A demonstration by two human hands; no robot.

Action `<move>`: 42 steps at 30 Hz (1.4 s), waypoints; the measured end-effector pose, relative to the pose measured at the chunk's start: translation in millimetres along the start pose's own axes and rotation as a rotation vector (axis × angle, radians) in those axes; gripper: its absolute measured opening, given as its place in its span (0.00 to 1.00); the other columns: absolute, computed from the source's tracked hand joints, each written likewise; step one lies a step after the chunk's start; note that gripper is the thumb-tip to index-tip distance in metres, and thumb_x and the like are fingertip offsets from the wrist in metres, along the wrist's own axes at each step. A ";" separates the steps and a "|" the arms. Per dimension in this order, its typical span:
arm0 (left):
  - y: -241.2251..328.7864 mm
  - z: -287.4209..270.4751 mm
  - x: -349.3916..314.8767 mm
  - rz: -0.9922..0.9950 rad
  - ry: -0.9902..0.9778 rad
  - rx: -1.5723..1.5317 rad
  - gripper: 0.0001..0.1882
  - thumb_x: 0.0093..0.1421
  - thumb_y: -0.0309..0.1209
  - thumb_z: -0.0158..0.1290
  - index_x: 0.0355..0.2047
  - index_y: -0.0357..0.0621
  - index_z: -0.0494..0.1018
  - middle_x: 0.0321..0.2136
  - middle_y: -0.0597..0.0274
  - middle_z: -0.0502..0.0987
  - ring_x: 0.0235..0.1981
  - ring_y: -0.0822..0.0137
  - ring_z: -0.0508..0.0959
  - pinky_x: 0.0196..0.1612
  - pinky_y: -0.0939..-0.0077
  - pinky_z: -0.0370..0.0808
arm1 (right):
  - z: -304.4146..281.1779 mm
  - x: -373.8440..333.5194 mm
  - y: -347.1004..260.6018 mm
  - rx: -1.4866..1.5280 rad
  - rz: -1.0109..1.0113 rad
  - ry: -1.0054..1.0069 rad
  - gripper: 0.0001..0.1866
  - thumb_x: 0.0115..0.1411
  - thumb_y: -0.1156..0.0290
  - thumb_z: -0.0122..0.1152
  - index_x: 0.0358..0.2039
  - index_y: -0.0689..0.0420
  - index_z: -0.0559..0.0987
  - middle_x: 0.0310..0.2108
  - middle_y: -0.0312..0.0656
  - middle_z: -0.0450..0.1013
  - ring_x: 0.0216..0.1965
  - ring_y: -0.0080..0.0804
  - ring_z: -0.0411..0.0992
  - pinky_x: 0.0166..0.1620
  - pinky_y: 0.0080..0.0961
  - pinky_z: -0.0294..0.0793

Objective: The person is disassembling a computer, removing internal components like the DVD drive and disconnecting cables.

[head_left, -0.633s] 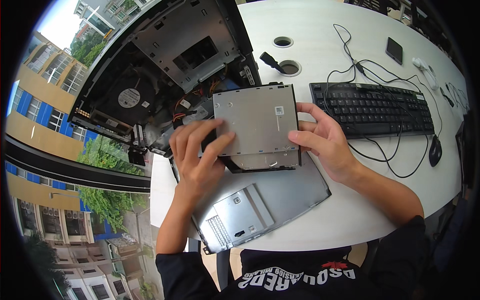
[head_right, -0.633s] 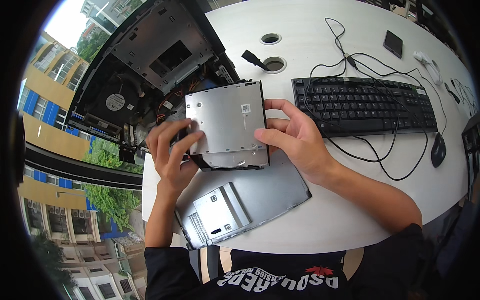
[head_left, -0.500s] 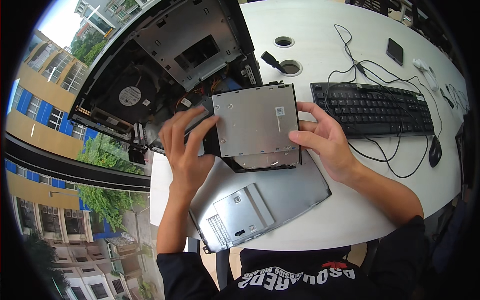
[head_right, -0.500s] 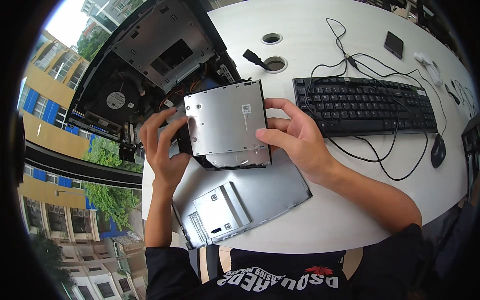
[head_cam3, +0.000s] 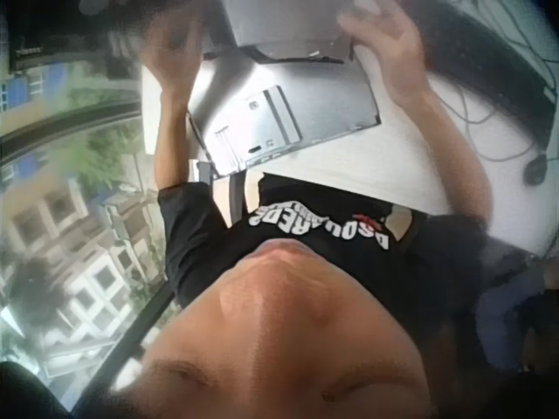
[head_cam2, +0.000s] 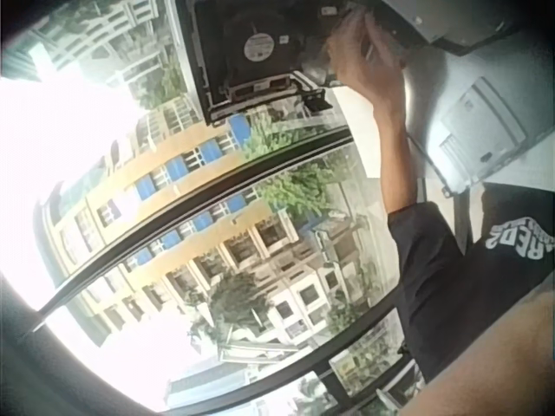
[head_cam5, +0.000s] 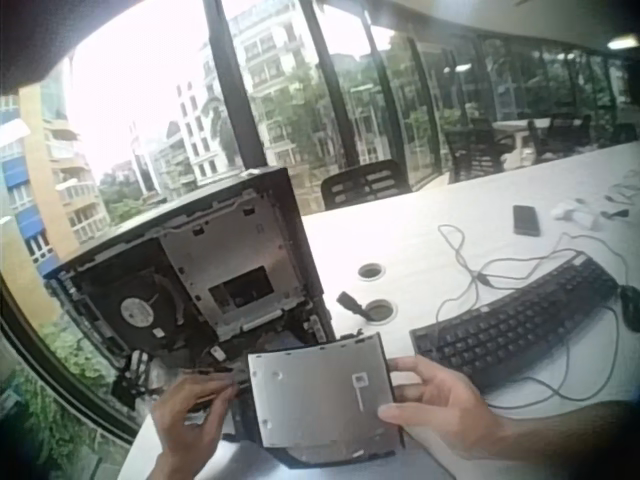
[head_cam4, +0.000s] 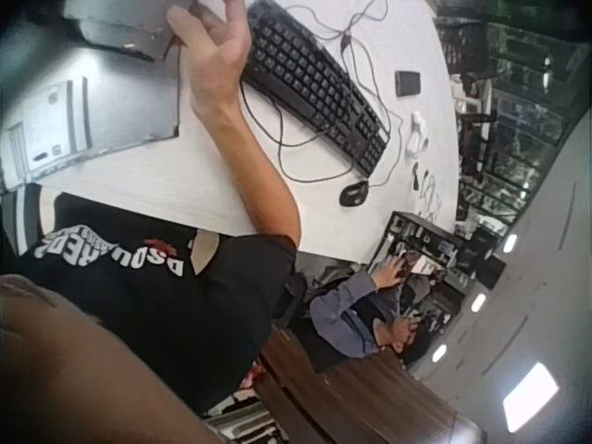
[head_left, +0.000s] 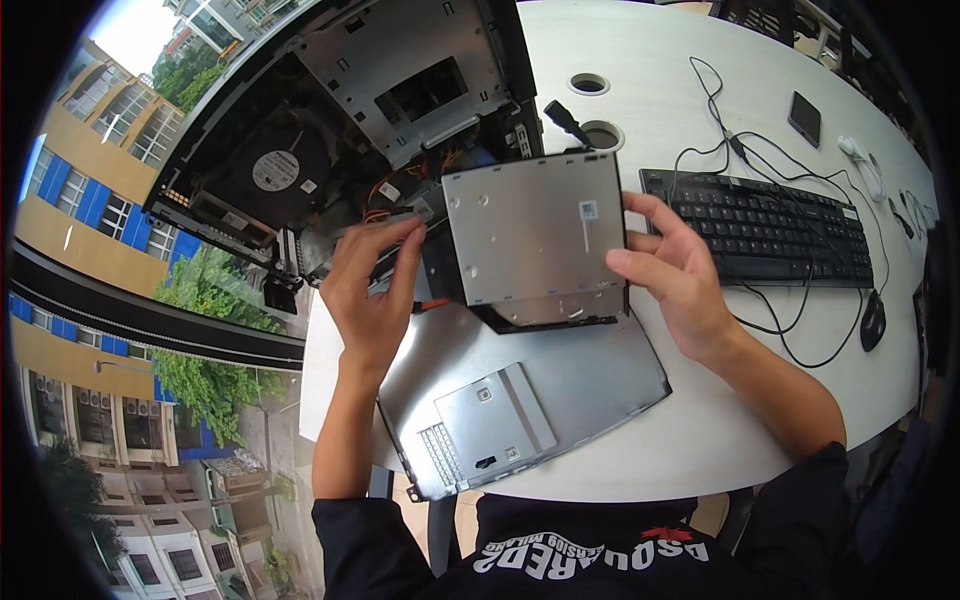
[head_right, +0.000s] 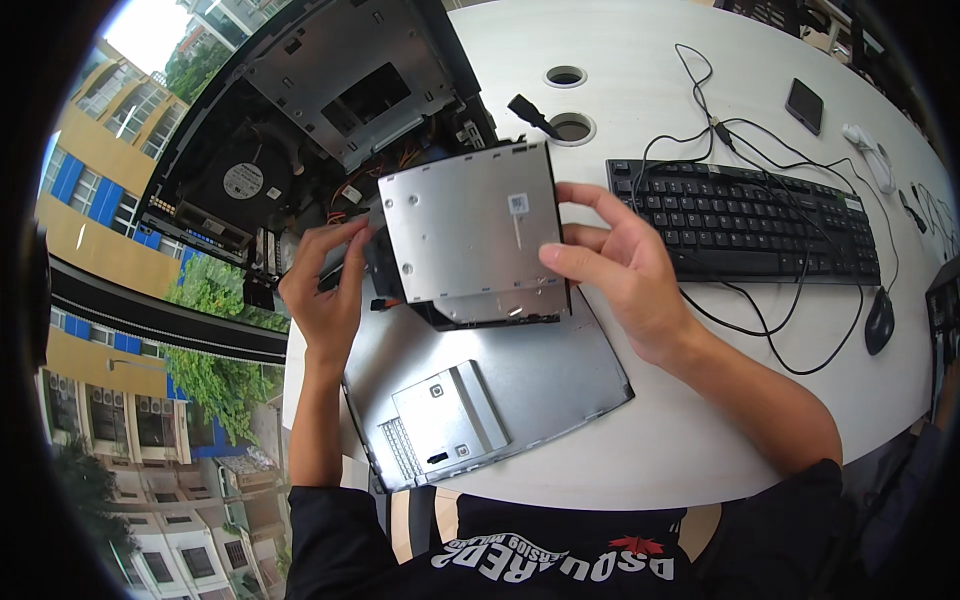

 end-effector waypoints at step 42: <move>-29.2 -46.1 -11.7 -0.507 -1.141 -0.021 0.12 0.52 0.30 0.65 0.33 0.38 0.75 0.25 0.55 0.86 0.28 0.59 0.85 0.34 0.66 0.77 | 1.2 15.8 3.6 -0.312 0.130 0.137 0.34 0.62 0.66 0.65 0.65 0.69 0.68 0.39 0.41 0.82 0.38 0.21 0.79 0.48 0.21 0.77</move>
Point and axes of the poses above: each hand's wrist, its own x-axis towards the middle knuckle, its own z-axis out of the palm, y = z × x, the point moved 4 cm from there along x, towards the middle knuckle
